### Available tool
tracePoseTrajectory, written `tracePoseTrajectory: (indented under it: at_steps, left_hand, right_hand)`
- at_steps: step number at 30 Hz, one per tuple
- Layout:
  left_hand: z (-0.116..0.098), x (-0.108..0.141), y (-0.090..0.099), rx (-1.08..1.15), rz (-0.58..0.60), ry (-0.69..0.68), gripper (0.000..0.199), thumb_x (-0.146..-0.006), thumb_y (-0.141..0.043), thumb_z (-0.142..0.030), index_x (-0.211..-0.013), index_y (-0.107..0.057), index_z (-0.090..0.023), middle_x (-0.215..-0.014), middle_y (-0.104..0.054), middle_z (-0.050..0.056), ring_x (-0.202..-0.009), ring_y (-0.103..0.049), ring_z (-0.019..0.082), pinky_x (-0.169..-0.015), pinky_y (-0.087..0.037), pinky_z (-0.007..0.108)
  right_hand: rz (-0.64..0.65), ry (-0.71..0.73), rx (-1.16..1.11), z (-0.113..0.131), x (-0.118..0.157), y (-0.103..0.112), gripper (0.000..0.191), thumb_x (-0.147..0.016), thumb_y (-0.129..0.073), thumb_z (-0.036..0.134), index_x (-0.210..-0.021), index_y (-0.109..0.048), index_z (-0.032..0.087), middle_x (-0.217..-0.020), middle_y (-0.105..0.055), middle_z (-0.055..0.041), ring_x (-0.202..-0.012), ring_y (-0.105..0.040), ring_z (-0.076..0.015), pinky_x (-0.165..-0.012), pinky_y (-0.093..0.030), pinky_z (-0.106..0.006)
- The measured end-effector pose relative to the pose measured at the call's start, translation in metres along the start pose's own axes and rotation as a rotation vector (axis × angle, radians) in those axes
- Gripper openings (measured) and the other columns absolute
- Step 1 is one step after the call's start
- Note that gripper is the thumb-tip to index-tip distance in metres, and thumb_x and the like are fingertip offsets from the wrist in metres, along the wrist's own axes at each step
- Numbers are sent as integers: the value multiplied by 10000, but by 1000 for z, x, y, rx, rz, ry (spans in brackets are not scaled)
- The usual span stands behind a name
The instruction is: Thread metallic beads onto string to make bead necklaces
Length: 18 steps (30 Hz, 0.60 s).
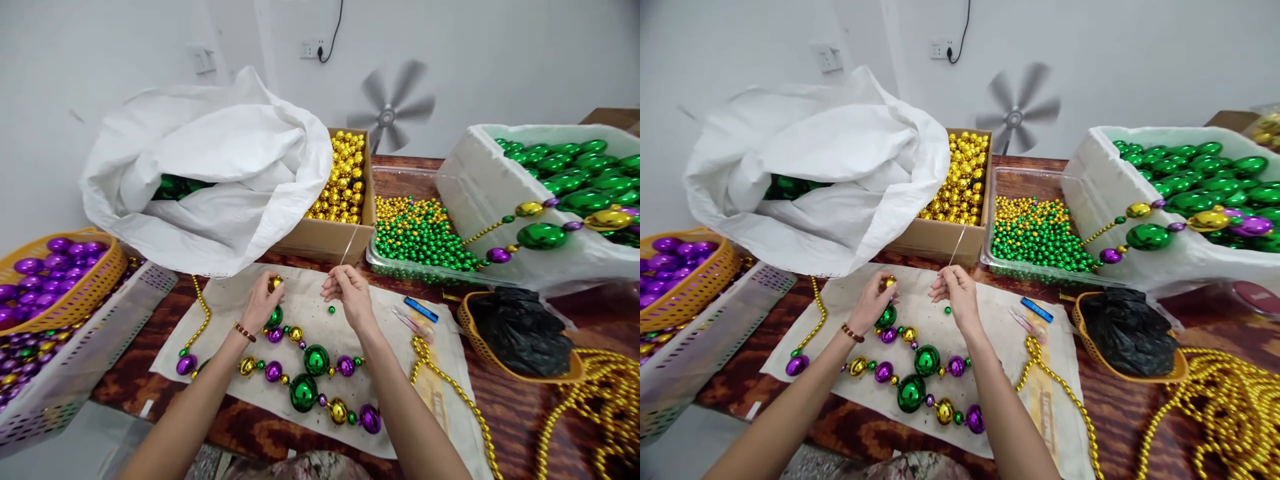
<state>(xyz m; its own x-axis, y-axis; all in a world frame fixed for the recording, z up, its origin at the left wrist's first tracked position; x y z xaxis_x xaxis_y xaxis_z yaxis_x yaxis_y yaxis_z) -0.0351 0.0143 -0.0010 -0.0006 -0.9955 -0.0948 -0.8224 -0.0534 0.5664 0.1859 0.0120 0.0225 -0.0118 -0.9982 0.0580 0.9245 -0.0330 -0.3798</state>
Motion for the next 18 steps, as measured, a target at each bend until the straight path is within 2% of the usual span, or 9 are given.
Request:
tracePoseTrajectory:
  at_steps: [3, 8, 10, 12, 13, 14, 18]
  left_hand:
    - [15, 5, 2, -72, -48, 121, 306, -910, -494, -408, -1116, -524, -183, -849, -637, 37, -735, -654, 204, -705, -525, 341]
    - [26, 8, 16, -543, -29, 113, 283, -904, -510, -302, -1137, -609, -176, -1100, -646, 144, -1000, -633, 298, -873, -495, 423]
    - [21, 11, 19, -648, -84, 67, 312, -895, -529, -285, -1171, -607, -162, -1161, -617, 169, -1058, -603, 323, -903, -486, 449]
    - [11, 15, 17, -671, -132, -52, 308, -911, -512, -283, -1174, -601, -152, -1139, -611, 169, -1063, -587, 325, -926, -478, 463]
    - [5, 17, 13, -649, -114, -122, 283, -926, -487, -277, -1150, -606, -153, -1101, -619, 159, -1040, -590, 313, -924, -480, 456]
    - [-1, 20, 6, -612, -58, -191, 256, -941, -458, -265, -1115, -614, -160, -1055, -628, 142, -1008, -599, 294, -917, -485, 439]
    - [-22, 31, -37, -475, 337, -386, 211, -940, -434, -198, -996, -637, -193, -978, -643, 91, -943, -618, 230, -878, -511, 366]
  right_hand:
    - [67, -96, 16, -24, 1, -13, 364, -713, -713, 514, -857, -594, 202, -674, -668, 12, -557, -685, -151, -463, -538, -222]
    - [140, -167, 51, -58, -7, -35, 287, -701, -674, 443, -833, -607, 197, -645, -654, 21, -551, -682, -146, -465, -537, -221]
    - [152, -176, 69, -64, -15, -37, 244, -703, -665, 401, -824, -612, 196, -626, -662, 22, -534, -673, -137, -453, -513, -203]
    - [170, -186, 100, -66, -24, -35, 194, -701, -657, 348, -809, -617, 192, -616, -676, 20, -527, -666, -127, -441, -483, -178]
    - [180, -190, 120, -66, -30, -32, 168, -697, -654, 320, -797, -620, 190, -614, -683, 19, -524, -661, -122, -435, -466, -166]
    - [191, -192, 142, -66, -35, -30, 142, -691, -651, 293, -781, -622, 187, -610, -688, 18, -518, -655, -117, -429, -452, -158]
    - [254, -183, 230, -62, -51, -22, 66, -673, -631, 219, -725, -644, 180, -583, -688, 15, -505, -633, -110, -437, -439, -156]
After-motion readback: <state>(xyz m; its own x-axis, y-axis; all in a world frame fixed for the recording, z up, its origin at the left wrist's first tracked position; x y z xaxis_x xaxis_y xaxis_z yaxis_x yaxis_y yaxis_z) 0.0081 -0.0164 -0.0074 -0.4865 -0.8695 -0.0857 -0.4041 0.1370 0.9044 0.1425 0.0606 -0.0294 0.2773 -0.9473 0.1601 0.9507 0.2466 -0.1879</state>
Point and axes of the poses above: each hand's wrist, its own x-axis away from the middle knuckle, its own y-axis out of the back of the hand, z = x × y, the point moved 1 cm from there along -x, towards the middle knuckle
